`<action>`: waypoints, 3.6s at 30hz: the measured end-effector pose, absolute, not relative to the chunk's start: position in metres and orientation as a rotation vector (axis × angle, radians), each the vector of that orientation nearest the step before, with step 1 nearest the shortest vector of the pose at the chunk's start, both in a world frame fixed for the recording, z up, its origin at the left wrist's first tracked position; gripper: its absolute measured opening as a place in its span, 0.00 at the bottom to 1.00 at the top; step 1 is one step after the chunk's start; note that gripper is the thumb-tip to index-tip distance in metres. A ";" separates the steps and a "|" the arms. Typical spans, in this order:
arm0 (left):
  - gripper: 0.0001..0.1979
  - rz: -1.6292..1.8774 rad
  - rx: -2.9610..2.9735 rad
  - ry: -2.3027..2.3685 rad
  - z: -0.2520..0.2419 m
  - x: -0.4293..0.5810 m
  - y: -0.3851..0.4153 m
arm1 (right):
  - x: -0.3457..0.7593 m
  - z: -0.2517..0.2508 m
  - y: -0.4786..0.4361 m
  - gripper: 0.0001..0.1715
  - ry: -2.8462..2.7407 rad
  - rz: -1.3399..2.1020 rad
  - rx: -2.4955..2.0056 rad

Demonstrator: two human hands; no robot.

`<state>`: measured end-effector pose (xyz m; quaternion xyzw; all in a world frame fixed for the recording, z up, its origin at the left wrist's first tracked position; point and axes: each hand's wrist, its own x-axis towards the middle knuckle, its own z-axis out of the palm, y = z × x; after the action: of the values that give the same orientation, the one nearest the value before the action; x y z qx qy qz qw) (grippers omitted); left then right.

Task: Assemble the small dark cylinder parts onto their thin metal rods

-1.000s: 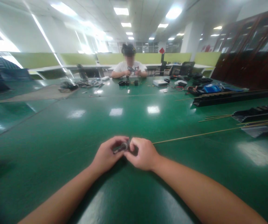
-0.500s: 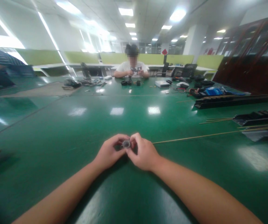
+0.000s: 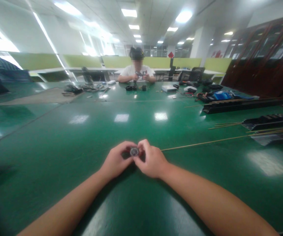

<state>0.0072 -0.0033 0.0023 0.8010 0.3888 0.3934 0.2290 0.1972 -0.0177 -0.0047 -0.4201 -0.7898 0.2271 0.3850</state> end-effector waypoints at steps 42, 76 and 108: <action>0.13 1.247 2.290 1.139 0.007 0.008 -0.004 | 0.197 -0.002 -0.018 0.29 -1.863 0.536 -1.066; 0.11 1.232 2.272 1.140 0.005 0.008 -0.004 | 0.199 -0.007 -0.008 0.08 -1.950 0.522 -1.063; 0.10 1.237 2.263 1.219 0.003 0.007 -0.005 | 0.201 -0.007 -0.002 0.06 -1.955 0.543 -1.028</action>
<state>0.0072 -0.0050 0.0032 0.7850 0.4229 0.4292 0.1437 0.2008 -0.0022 -0.0071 -0.4100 -0.7799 0.2168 0.4202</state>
